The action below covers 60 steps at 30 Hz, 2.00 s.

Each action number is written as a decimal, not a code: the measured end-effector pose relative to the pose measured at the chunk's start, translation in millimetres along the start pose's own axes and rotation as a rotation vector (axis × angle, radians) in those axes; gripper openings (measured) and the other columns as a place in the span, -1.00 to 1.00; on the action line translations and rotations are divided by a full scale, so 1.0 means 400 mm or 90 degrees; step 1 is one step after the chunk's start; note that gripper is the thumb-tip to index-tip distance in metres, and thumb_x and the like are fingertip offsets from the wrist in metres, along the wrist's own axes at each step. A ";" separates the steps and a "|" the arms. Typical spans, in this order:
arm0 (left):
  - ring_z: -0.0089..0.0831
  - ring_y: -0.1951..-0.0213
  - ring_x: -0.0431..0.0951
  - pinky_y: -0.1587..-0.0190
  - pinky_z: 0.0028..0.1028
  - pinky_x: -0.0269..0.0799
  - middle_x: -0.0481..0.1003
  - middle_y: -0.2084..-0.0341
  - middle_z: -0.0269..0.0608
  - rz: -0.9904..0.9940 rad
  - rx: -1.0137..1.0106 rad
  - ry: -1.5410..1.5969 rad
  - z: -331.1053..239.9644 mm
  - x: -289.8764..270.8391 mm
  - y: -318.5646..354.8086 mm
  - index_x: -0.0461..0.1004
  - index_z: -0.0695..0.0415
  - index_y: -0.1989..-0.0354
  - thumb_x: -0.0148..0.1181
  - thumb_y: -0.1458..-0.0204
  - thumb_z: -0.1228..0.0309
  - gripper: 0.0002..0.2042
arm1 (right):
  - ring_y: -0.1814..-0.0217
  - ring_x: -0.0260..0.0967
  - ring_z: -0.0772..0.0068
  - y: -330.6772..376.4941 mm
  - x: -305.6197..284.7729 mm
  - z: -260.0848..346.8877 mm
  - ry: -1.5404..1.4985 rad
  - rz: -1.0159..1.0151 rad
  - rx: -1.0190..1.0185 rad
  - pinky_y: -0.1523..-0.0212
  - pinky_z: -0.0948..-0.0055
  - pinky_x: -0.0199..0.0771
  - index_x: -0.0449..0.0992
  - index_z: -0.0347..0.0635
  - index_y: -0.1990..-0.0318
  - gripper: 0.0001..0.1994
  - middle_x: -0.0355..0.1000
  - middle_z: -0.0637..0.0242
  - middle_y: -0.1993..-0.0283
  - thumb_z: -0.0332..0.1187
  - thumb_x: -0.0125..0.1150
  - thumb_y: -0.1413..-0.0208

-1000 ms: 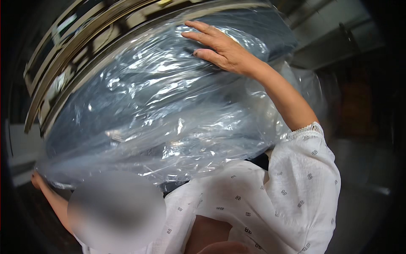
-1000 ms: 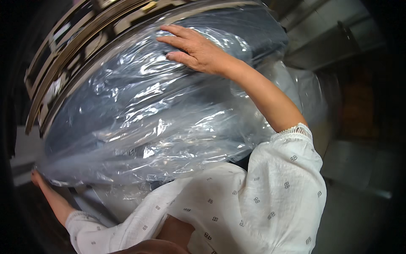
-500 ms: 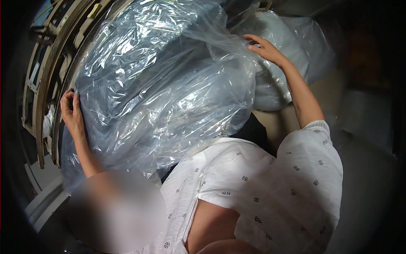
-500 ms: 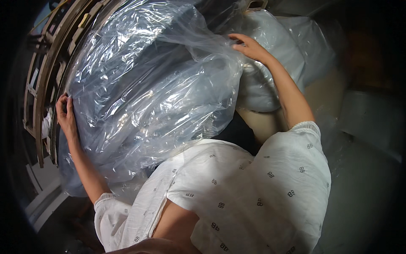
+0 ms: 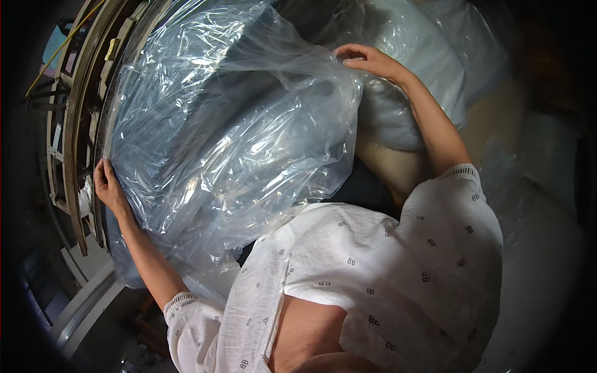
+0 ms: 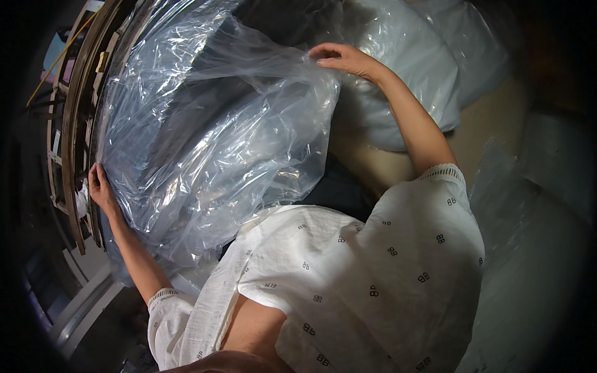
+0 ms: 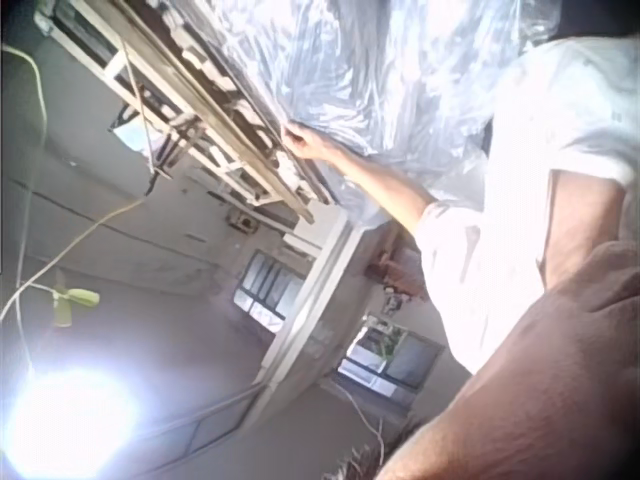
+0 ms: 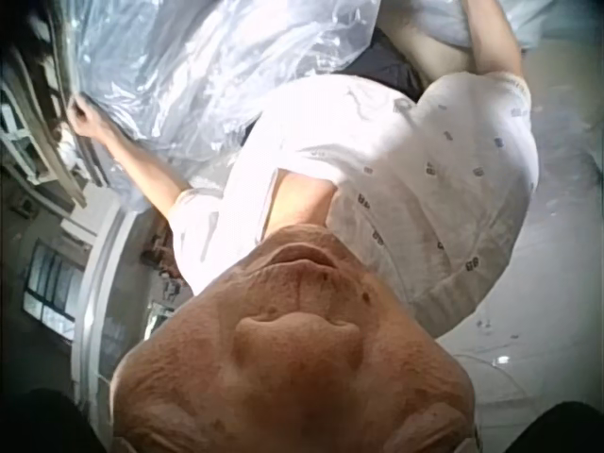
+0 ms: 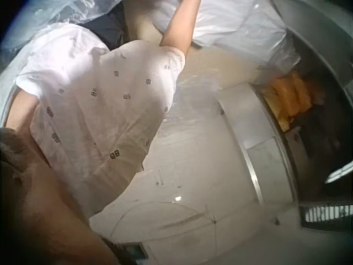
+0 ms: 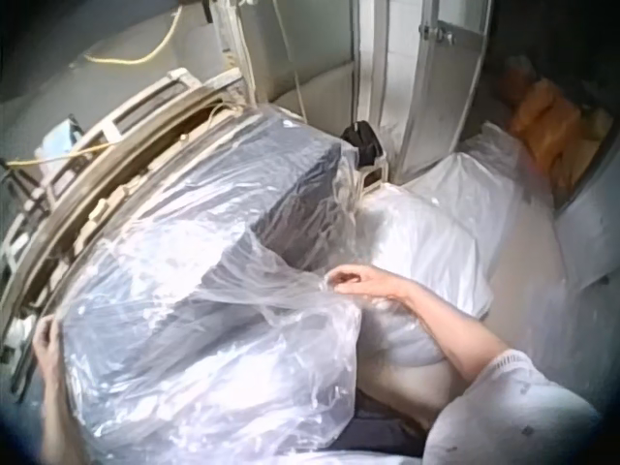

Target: Wrapping a large foam industrial part in a protective plastic sheet and securing the edges.

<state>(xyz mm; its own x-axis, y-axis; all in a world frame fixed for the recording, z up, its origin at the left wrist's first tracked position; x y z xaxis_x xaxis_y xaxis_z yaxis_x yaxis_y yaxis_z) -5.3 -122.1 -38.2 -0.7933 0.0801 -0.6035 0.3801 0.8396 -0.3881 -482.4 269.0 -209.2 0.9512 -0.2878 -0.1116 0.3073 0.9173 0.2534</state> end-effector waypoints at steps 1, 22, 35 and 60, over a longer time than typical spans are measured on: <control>-0.59 0.26 0.39 0.12 -0.63 0.28 0.46 0.31 -0.32 0.005 -0.003 0.000 0.005 -0.001 0.000 0.47 0.29 0.19 0.12 -0.10 0.38 -0.78 | -0.06 0.25 0.51 -0.002 0.006 0.006 0.031 0.002 -0.029 -0.14 0.49 0.17 0.40 -0.13 -0.02 -0.66 0.37 0.38 0.02 -0.24 0.11 -0.09; -0.46 0.24 0.48 0.17 -0.55 0.38 0.48 0.30 -0.20 0.250 0.176 0.293 -0.652 0.379 0.300 0.46 0.26 0.16 0.15 0.05 0.62 -0.76 | 0.53 0.37 0.47 0.163 0.134 0.393 -0.633 -0.107 -0.113 0.57 0.55 0.29 0.37 -0.11 0.28 -0.77 0.46 0.25 0.41 -0.19 -0.14 -0.23; -0.52 0.46 0.38 0.37 -0.58 0.34 0.40 0.37 -0.23 0.138 0.100 0.483 -0.746 0.457 0.348 0.33 0.26 0.13 0.09 0.07 0.66 -0.72 | 0.32 0.35 0.66 0.165 0.219 0.530 -0.288 -0.158 -0.354 0.28 0.64 0.37 0.44 -0.23 0.23 -0.88 0.43 0.39 0.31 -0.39 0.11 -0.13; -0.51 0.53 0.30 0.44 -0.54 0.26 0.27 0.55 -0.26 0.204 0.225 0.310 -0.772 0.353 0.266 0.42 0.23 0.10 -0.03 0.13 0.70 -0.65 | 0.28 0.36 0.61 0.086 0.194 0.732 0.168 0.102 -0.470 0.23 0.65 0.33 0.51 -0.27 0.32 -0.92 0.41 0.41 0.37 -0.55 0.17 0.01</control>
<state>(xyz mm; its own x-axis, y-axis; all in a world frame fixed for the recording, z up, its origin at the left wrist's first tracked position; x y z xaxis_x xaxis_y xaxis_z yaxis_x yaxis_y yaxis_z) -223.7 144.6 50.3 -0.7075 0.5979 -0.3767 0.6992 0.5149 -0.4959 -389.5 197.7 72.1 0.9156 -0.1478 -0.3741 -0.0185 0.9136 -0.4062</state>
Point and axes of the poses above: each hand's wrist, its own y-axis away from the middle knuckle, its own x-axis out of the palm, z = x × y, the point moved 5 cm from there along -y, towards the middle knuckle
